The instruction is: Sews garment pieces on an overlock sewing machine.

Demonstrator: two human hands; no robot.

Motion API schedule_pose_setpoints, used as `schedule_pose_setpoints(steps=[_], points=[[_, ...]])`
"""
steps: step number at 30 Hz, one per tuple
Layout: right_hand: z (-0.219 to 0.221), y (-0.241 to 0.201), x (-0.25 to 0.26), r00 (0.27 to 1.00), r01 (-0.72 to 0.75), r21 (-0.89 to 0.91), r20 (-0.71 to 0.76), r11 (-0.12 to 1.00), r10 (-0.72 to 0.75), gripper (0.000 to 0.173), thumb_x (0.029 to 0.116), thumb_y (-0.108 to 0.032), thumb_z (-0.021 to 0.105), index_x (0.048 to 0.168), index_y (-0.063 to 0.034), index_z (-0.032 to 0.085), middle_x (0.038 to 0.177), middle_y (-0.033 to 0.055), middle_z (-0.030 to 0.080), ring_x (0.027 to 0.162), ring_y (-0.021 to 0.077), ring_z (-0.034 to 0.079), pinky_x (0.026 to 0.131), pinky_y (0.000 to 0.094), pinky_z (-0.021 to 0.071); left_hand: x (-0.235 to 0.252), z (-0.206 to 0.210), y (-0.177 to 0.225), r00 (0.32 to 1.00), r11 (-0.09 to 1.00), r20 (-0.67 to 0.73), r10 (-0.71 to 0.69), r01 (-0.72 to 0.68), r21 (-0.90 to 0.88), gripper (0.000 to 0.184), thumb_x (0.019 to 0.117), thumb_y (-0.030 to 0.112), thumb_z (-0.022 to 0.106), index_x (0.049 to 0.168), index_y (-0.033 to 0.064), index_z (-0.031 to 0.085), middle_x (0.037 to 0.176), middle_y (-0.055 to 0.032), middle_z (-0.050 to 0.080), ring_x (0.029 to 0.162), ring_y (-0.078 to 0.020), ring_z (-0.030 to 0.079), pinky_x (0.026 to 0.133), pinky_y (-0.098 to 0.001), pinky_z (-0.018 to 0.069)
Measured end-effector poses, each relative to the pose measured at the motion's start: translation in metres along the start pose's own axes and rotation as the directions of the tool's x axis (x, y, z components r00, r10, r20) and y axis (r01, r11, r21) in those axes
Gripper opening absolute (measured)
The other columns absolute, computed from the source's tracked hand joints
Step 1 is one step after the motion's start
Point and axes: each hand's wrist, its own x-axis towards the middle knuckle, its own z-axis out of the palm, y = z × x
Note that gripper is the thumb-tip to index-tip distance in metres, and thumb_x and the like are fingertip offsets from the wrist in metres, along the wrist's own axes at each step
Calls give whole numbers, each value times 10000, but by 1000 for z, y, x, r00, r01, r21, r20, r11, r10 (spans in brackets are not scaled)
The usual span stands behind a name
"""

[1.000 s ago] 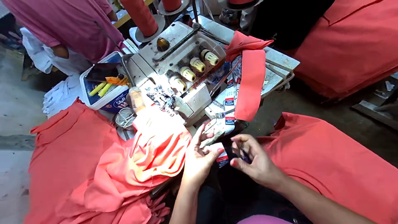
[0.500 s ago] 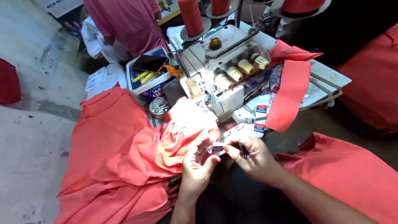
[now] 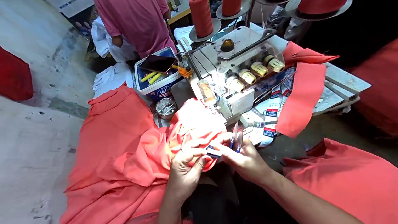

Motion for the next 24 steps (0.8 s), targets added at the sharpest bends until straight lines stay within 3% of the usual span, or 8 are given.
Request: schedule_pose_setpoints(steps=[2,5,7,10,13,18,24], points=[[-1,5,-3,998,51,-77,-19,996,-52,129,932,7,601,972,-94,671,862,-119,671,661,-74,561,595,111,482,1,5,0,997,1000,-78,-13,11,-25,51,902,19,707,927,-5,744,995,33,760,962,35,684,883,-158,564],[-2,8,-8,997,64,-125,-41,990,-70,151,959,3,553,990,-76,678,835,-123,664,635,-85,541,585,102,468,3,11,0,994,1000,-108,-13,13,1,71,840,-41,741,911,-43,750,949,5,762,912,33,692,852,-147,572],[-2,6,-8,997,46,-122,-59,992,-54,167,1005,-40,520,956,-119,660,756,-152,635,593,-95,525,563,94,457,5,14,2,993,998,-119,-20,26,53,109,815,-45,756,922,-64,742,934,-13,761,885,40,690,828,-133,569],[-6,8,-7,994,92,-178,-49,980,-103,133,993,-39,548,979,-71,676,784,-132,644,619,-94,533,576,94,461,8,19,6,985,994,-154,-76,87,62,255,788,-63,751,1022,-117,663,909,-7,753,822,34,698,769,-137,582],[-6,10,-6,989,116,-199,-65,973,-131,123,961,-11,578,991,-39,694,848,-95,686,657,-81,575,601,99,495,9,22,8,968,983,-183,-169,153,-102,399,805,-98,727,1168,-83,561,919,60,757,805,6,716,744,-174,607],[-5,9,-6,997,-2,-144,-79,990,-9,123,1004,-65,546,959,-95,657,743,-133,643,573,-83,531,543,97,454,9,29,8,960,988,-236,-152,138,-75,427,795,-112,725,1174,-92,529,910,49,763,811,0,726,756,-177,609],[-4,12,-6,992,45,-108,-115,993,-57,126,962,6,581,940,-74,676,773,-104,675,586,-69,564,536,101,482,10,31,6,946,980,-259,-196,181,-79,465,785,-118,722,1192,-100,498,891,43,756,785,-4,723,723,-178,610]])
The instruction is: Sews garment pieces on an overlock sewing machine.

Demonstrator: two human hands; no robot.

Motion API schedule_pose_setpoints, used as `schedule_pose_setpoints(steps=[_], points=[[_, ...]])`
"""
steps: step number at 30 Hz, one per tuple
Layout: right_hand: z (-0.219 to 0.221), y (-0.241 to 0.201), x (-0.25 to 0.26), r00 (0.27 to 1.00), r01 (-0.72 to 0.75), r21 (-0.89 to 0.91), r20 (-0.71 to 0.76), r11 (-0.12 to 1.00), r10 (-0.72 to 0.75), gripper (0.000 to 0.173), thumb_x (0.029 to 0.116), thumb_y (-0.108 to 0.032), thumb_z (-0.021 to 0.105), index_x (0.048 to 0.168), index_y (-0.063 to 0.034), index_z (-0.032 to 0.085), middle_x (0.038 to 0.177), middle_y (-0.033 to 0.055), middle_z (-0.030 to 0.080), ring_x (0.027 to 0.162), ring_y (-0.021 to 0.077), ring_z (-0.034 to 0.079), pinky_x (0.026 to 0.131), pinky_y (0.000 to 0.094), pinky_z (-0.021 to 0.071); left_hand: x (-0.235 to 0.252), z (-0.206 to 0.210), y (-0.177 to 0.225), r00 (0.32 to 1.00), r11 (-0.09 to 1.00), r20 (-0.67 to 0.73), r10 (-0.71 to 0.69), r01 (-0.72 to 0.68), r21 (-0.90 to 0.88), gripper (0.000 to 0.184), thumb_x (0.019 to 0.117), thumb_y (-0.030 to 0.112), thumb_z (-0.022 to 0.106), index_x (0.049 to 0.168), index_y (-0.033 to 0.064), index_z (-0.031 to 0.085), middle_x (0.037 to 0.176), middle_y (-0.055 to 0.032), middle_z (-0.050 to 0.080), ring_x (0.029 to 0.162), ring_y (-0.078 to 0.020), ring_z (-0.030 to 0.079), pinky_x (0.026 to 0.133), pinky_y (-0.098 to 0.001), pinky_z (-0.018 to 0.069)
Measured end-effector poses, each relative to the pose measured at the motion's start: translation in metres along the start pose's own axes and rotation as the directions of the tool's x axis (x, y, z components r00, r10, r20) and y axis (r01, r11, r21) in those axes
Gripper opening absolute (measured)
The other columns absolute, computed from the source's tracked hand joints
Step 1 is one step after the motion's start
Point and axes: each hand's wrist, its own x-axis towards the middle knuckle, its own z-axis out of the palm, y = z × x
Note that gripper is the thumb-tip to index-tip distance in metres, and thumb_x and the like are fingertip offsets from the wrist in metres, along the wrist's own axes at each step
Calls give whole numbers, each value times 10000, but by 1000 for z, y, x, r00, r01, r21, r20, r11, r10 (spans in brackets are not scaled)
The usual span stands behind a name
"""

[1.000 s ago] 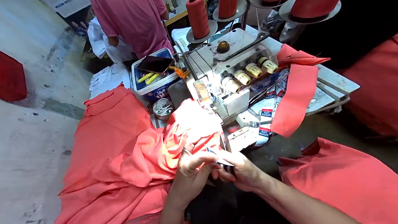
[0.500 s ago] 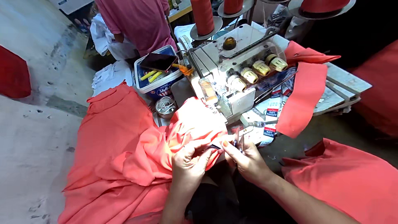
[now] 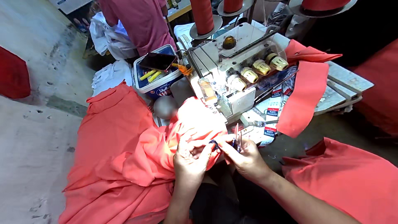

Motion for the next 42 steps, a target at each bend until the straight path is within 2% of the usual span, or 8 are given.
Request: schedule_pose_setpoints(steps=[9,21,23,26,29,33,38,42], points=[[-2,7,0,999,44,-129,-5,991,-45,80,961,-45,592,986,-33,667,787,-104,647,608,-79,553,557,100,478,2,-2,-1,999,999,40,-30,28,36,476,788,-110,721,1202,-114,487,866,40,739,755,3,709,697,-170,603],[-6,18,-2,963,261,-373,38,891,-266,161,964,-29,557,962,91,663,782,37,661,662,-55,585,635,89,496,4,1,2,992,987,108,-72,55,152,430,816,-70,721,1194,-134,526,899,-2,727,766,16,699,696,-148,590],[-10,19,0,943,316,-423,41,849,-331,167,958,-35,570,965,93,678,809,68,678,706,-45,599,684,88,497,7,-1,2,988,987,129,-80,60,151,405,824,-64,718,1179,-109,528,882,12,729,755,18,696,691,-150,588],[-23,26,12,889,396,-521,11,756,-458,162,946,-64,606,1003,79,657,949,109,671,885,-15,608,835,88,481,23,-6,5,989,972,147,-16,-19,233,401,821,-21,729,1165,-130,555,886,2,705,753,48,659,688,-119,559],[-28,38,21,910,337,-571,-7,749,-414,222,906,-42,647,1066,111,640,916,135,681,814,15,619,789,113,497,45,-8,3,990,908,138,9,-66,414,240,823,82,769,990,-54,663,842,-27,688,726,48,622,683,-109,520],[-27,35,16,918,346,-596,55,724,-393,157,911,-53,633,1010,67,649,829,104,677,744,19,611,742,111,497,69,-4,-8,975,933,198,-104,27,358,323,851,96,774,1116,-24,635,882,-11,685,786,4,650,737,-172,551],[-27,29,12,918,346,-629,75,696,-389,148,896,-40,615,1003,52,661,864,120,685,785,56,634,768,128,504,81,4,-11,956,927,219,-197,109,359,309,820,79,802,1084,16,654,832,13,683,767,-10,653,729,-201,558],[-24,22,13,943,296,-649,83,701,-321,314,905,-8,617,1206,62,669,1062,157,734,964,101,702,901,182,533,86,4,-10,946,915,250,-206,95,392,343,816,77,802,1114,25,639,894,-12,685,819,-33,657,761,-229,563]])
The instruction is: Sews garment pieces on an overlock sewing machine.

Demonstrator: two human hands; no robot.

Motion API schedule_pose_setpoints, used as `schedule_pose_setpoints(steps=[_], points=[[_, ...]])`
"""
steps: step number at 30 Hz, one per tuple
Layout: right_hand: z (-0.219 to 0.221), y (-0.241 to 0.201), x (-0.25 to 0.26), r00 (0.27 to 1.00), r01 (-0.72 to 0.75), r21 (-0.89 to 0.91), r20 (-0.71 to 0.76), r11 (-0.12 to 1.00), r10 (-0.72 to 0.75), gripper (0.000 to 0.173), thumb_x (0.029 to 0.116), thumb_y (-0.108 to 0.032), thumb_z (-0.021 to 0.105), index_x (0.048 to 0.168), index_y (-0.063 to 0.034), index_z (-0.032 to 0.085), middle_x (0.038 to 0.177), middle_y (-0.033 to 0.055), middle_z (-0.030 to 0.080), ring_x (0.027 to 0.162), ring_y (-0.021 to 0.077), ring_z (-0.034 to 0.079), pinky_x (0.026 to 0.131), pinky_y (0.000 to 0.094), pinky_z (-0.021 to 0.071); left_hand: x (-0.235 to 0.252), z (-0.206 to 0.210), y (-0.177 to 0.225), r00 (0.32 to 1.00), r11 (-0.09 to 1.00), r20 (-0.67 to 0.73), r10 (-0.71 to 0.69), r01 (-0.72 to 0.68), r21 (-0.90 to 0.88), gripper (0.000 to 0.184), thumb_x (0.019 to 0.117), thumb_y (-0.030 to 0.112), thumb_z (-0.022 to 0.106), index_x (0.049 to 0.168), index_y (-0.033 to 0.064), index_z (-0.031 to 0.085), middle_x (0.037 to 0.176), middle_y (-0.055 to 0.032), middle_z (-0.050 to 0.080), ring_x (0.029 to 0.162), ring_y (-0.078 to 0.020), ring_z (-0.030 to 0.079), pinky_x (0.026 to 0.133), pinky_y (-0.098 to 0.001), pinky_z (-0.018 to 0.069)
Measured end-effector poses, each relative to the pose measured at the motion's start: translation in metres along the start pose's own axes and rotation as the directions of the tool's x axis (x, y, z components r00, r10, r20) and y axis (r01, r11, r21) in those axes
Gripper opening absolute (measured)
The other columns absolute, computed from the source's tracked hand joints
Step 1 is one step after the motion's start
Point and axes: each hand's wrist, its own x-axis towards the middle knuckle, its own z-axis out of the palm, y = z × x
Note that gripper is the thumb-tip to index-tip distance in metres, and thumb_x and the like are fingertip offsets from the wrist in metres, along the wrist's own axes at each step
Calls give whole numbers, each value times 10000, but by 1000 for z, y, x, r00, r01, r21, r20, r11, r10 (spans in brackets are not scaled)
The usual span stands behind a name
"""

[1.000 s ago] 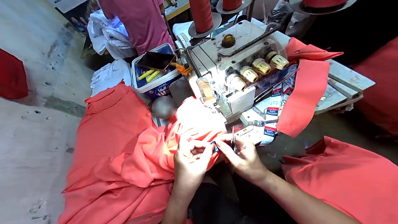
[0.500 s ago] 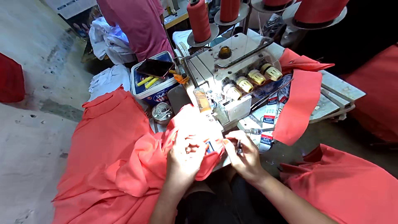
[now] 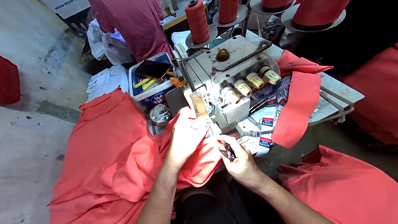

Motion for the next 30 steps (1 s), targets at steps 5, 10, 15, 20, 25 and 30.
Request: schedule_pose_setpoints(steps=[5,10,15,20,25,30], points=[[-5,-6,7,994,-46,-106,97,993,56,428,888,-14,586,1304,59,654,964,151,721,760,158,676,719,251,560,4,-2,4,998,995,36,-57,53,80,363,821,82,804,1132,15,631,886,-45,679,804,-80,655,754,-282,560],[-8,-10,8,987,-74,-116,131,990,89,442,884,-15,579,1315,60,644,1010,146,736,822,166,698,758,271,569,3,0,4,1000,987,25,6,-10,163,312,827,107,791,1083,8,641,828,-36,643,750,-79,610,704,-276,523],[-7,-10,8,986,-78,-114,135,990,93,448,889,-16,575,1328,49,641,1000,138,736,811,155,691,749,260,561,4,-6,12,982,985,78,-172,173,1,191,1001,120,636,1163,21,622,759,12,658,658,-22,647,650,-203,562],[-7,-8,8,988,-69,-105,127,992,82,426,891,-21,579,1305,45,655,941,118,722,776,142,668,730,250,552,9,-17,20,915,853,222,-337,396,-340,175,1099,97,408,1083,45,573,690,-2,644,617,-63,666,585,-192,562],[-6,-8,8,989,-74,-92,118,993,84,404,911,-28,587,1300,61,651,1004,145,739,843,154,704,793,255,568,7,-13,5,986,993,119,-115,114,10,206,869,115,783,1037,39,692,807,-12,690,732,-59,659,706,-251,566],[-8,-8,10,982,-106,-85,145,991,117,433,906,-29,573,1328,40,641,1001,128,737,838,132,690,784,240,556,-17,7,-3,945,834,-41,326,-266,483,195,933,173,685,1036,18,744,936,-102,734,899,-222,713,821,-402,574]])
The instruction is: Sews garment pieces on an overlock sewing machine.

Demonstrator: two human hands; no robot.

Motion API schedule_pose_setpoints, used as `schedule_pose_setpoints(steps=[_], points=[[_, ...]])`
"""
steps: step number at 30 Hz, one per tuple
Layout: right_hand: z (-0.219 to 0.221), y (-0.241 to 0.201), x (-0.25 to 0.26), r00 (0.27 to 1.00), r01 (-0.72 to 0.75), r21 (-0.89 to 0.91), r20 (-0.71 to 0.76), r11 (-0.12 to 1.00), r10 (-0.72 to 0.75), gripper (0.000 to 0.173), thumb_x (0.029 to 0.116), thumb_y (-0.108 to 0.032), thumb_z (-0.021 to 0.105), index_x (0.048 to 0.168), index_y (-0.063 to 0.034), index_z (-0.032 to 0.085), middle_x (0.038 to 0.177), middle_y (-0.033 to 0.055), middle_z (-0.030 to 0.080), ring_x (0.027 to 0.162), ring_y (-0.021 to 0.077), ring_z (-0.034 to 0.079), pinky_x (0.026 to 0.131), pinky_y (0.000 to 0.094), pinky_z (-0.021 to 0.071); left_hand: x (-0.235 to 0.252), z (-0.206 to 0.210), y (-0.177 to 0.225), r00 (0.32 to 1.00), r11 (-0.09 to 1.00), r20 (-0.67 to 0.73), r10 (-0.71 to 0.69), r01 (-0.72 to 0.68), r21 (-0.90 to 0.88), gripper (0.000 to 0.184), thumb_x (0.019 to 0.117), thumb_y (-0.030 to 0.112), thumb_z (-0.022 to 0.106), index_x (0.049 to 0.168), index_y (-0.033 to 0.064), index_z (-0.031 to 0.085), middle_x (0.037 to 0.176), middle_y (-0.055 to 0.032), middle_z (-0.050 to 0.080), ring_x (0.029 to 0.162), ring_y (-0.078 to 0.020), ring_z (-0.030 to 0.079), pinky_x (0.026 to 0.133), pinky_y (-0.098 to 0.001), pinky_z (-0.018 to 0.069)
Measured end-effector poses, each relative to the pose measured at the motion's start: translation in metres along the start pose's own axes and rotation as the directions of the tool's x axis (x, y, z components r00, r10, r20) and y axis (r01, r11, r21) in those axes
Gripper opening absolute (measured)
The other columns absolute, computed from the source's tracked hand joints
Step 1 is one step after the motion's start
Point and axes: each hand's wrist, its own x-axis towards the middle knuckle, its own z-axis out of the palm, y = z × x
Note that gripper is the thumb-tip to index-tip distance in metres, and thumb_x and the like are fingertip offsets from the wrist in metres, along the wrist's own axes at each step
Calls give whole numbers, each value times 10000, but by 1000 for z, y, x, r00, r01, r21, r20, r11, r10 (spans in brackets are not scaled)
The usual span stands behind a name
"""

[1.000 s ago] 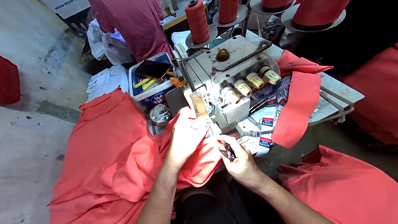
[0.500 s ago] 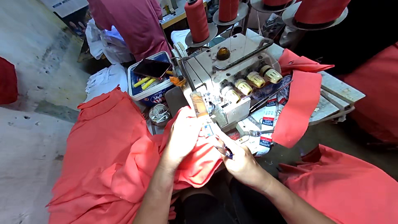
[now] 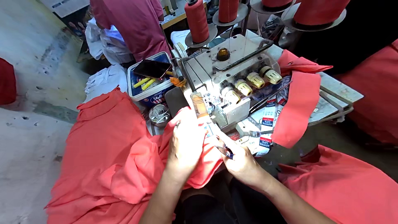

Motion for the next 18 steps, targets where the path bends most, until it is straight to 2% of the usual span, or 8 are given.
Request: schedule_pose_setpoints(steps=[2,4,6,10,15,18], points=[[-1,-1,1,1000,4,0,-1,1000,-4,466,899,-21,576,1358,45,625,1010,131,745,840,136,696,789,241,558,-10,4,-2,961,956,-55,270,-261,134,197,967,85,597,1019,59,786,1050,-122,762,985,-278,731,871,-413,579],[0,-1,1,1000,1,-1,-7,1000,-1,462,894,-22,571,1347,45,629,958,118,730,792,130,671,746,243,548,-16,6,-2,931,915,-27,364,-352,199,245,967,50,558,1063,55,783,1131,-121,760,1063,-279,726,929,-407,561],[0,-1,1,1000,-7,1,-4,1000,7,458,910,-35,569,1357,42,624,946,105,731,786,117,667,751,235,548,-18,9,-2,924,900,-16,381,-367,235,251,961,35,557,1078,36,779,1118,-115,766,1055,-273,734,918,-394,573],[1,-1,0,1000,6,7,-16,1000,-6,478,889,-10,563,1361,45,620,925,91,724,779,100,655,752,209,538,-16,9,0,915,890,-50,399,-374,262,213,935,26,593,1025,28,787,1007,-128,775,949,-278,750,818,-375,593],[6,1,-1,998,17,102,-63,995,-10,481,913,-7,575,1388,67,581,1039,111,741,851,41,668,812,146,523,-14,10,-1,918,891,-14,397,-382,246,218,966,46,574,1033,20,780,1060,-126,769,992,-280,741,851,-394,587],[8,0,-2,996,-40,135,-70,990,50,495,925,-33,586,1408,70,554,1090,127,740,911,63,693,835,186,544,-13,11,-3,920,897,-14,392,-378,229,214,966,54,581,1035,24,781,1045,-128,767,995,-287,737,872,-410,582]])
